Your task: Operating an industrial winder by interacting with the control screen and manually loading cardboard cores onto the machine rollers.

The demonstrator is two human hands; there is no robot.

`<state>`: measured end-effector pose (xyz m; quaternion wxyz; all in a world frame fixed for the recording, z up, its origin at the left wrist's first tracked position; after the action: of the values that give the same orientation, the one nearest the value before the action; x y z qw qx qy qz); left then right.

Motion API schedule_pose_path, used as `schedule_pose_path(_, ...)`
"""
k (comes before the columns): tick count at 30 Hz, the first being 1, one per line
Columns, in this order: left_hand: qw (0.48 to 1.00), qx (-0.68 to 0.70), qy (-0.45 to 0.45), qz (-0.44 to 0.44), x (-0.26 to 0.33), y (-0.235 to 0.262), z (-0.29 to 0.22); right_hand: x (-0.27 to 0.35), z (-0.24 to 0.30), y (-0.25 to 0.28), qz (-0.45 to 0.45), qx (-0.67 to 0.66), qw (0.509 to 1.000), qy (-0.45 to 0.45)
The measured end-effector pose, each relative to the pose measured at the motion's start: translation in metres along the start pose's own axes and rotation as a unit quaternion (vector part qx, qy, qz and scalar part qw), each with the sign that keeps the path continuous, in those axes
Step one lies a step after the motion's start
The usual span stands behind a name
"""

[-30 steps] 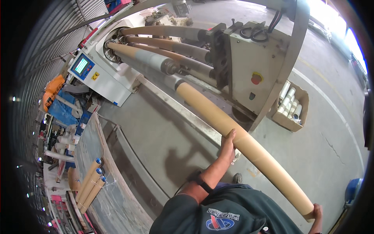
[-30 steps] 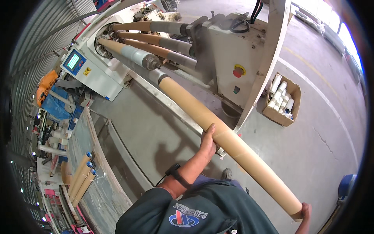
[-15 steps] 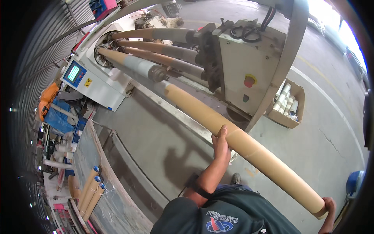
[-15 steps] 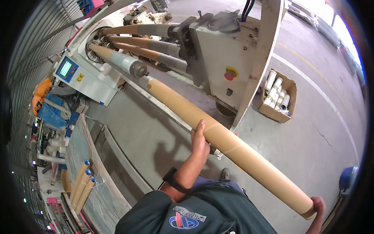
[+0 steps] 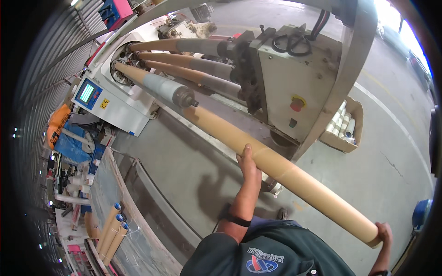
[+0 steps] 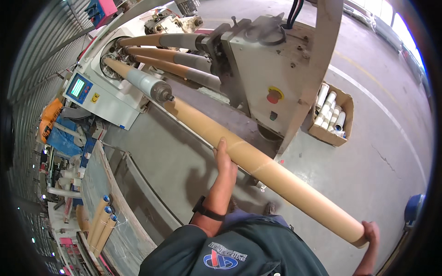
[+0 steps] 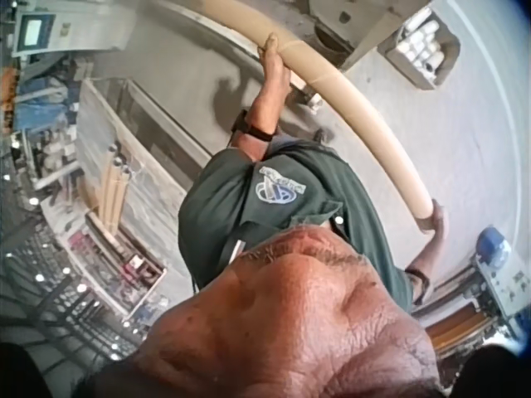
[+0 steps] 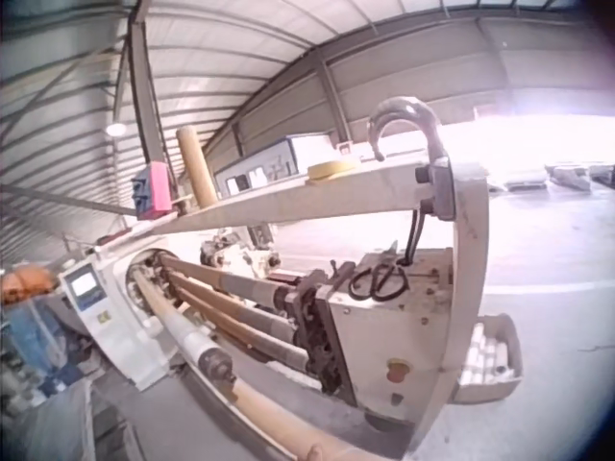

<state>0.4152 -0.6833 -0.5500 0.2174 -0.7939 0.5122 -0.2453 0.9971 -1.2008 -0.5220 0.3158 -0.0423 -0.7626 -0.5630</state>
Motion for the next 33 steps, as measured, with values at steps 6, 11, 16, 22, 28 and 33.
schedule_pose_path(6, 0.998, 0.013, -0.067, 0.007, -0.077, 0.013, -0.019, 0.012, 0.103, 0.031, 0.031, -0.048, 0.995, -0.078)
schedule_pose_path(11, 0.998, -0.016, -0.056, -0.022, -0.156, 0.020, -0.044, 0.032, 0.172, 0.015, 0.009, -0.054, 0.997, -0.053)
schedule_pose_path(16, 0.999, -0.006, -0.041, 0.008, -0.304, 0.053, -0.054, 0.080, 0.285, 0.011, 0.087, -0.164, 0.975, 0.119)
schedule_pose_path(22, 0.987, -0.107, -0.115, 0.040, -0.544, 0.117, -0.135, 0.168, 0.499, 0.019, 0.146, -0.195, 0.955, 0.167)
schedule_pose_path(28, 0.984, -0.155, -0.092, -0.005, -0.651, 0.120, -0.163, 0.258, 0.634, 0.040, -0.031, -0.011, 0.964, 0.265)
schedule_pose_path(33, 0.958, -0.191, -0.214, 0.001, -0.658, 0.121, -0.175, 0.264, 0.667, 0.040, -0.057, -0.052, 0.954, 0.290)
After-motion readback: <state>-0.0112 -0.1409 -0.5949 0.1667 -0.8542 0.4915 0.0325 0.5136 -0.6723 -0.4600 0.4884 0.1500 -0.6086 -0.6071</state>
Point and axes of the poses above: each hand's wrist, its own x-axis away from the middle knuckle, its own y-axis out of the back of the hand, z = x × y, the point moved 10 cm from there along -x, towards the middle knuckle, and after that the axes turned 14 degrees about -y, right-handed, at the moved point
